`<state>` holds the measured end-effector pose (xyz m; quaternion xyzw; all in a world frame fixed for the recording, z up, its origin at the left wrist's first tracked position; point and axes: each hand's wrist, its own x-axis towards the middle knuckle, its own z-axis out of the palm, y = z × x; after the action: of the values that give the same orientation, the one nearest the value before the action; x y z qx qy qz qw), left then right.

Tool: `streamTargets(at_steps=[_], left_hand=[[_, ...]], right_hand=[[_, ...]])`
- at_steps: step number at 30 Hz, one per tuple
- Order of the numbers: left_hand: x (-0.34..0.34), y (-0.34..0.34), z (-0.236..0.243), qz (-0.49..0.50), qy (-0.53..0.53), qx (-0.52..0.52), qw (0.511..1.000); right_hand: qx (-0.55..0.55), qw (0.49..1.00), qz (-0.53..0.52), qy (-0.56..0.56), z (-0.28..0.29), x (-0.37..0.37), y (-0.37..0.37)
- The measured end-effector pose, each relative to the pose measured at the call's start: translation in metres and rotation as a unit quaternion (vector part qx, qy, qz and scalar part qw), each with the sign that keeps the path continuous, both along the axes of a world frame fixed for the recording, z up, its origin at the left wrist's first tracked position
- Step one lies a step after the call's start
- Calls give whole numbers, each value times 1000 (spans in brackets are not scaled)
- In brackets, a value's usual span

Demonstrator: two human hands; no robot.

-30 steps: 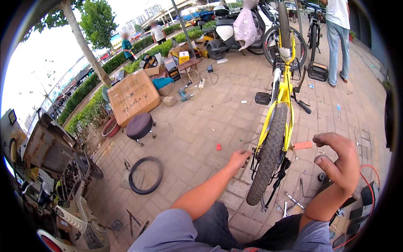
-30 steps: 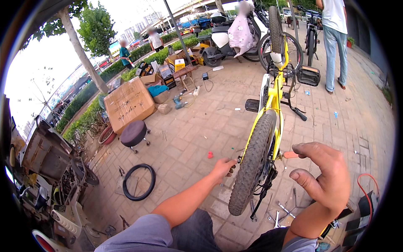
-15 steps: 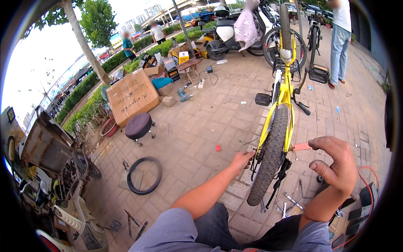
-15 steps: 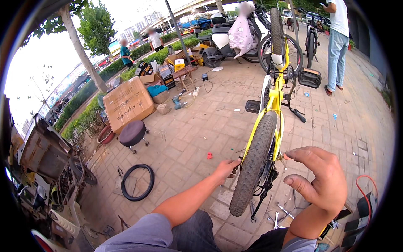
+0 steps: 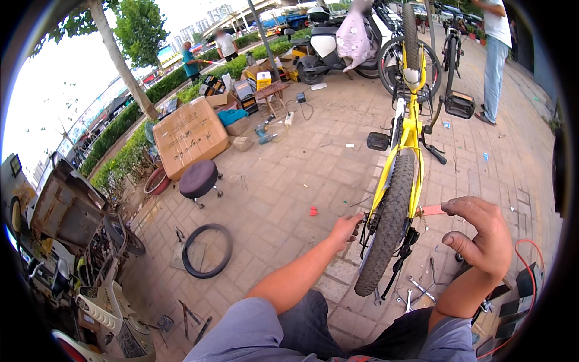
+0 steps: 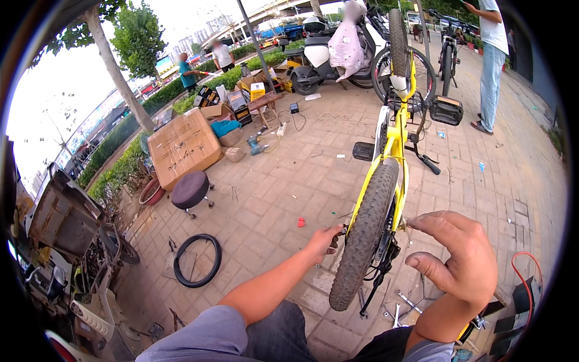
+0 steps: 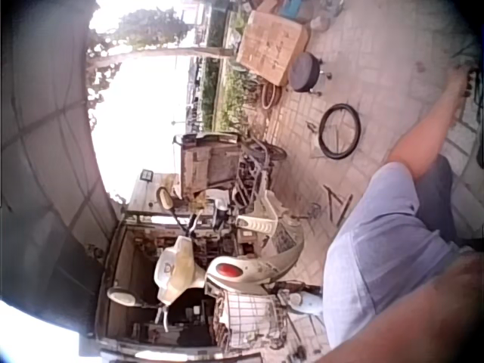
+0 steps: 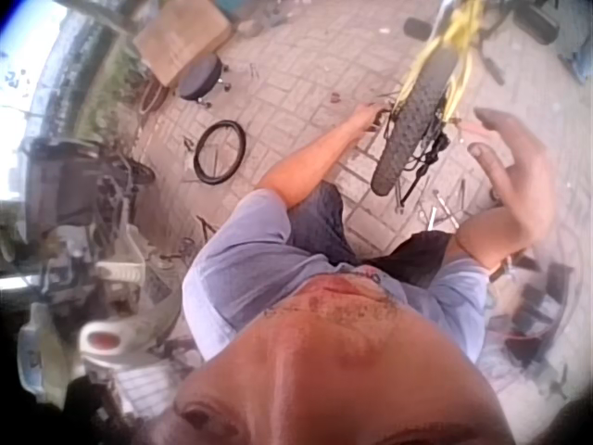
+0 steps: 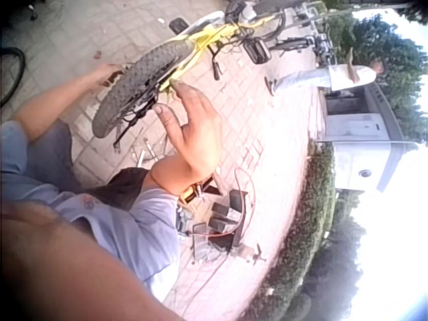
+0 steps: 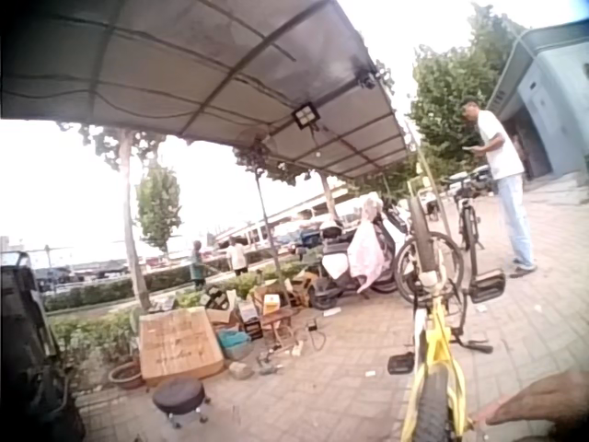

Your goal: The person sits on the ground and works on the rear wheel of a yellow bicycle. They use a wrench to tighten bolts on the wheel axle and adjust the chain tension. The person also uses a tape measure to check the chain length and makes adjustments to the rear derailleur.

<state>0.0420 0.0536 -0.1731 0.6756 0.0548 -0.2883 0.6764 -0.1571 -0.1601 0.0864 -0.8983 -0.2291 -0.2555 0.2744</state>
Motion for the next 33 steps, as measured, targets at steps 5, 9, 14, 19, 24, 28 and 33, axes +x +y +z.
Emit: streamTargets(at_steps=[5,9,14,19,24,28,33], left_hand=[[1,-2,1,-3,4,-8,1000],[2,-1,1,-4,4,-5,1000],[1,1,6,-1,2,-2,1000],[1,1,6,3,-2,0,1000],[1,3,4,9,-1,-5,1000],[2,3,4,8,-5,-5,1000],[0,4,7,9,-6,-2,1000]], right_hand=[[-1,1000,-1,-5,-2,1,-3],[-5,1000,2,-7,-3,2,-3],[-7,1000,6,-10,-4,4,-3],[-5,1000,9,-11,-3,4,-1],[-6,1000,17,-17,-3,5,0],[-5,1000,15,-15,-2,4,1],[-5,1000,11,-8,0,1,2]])
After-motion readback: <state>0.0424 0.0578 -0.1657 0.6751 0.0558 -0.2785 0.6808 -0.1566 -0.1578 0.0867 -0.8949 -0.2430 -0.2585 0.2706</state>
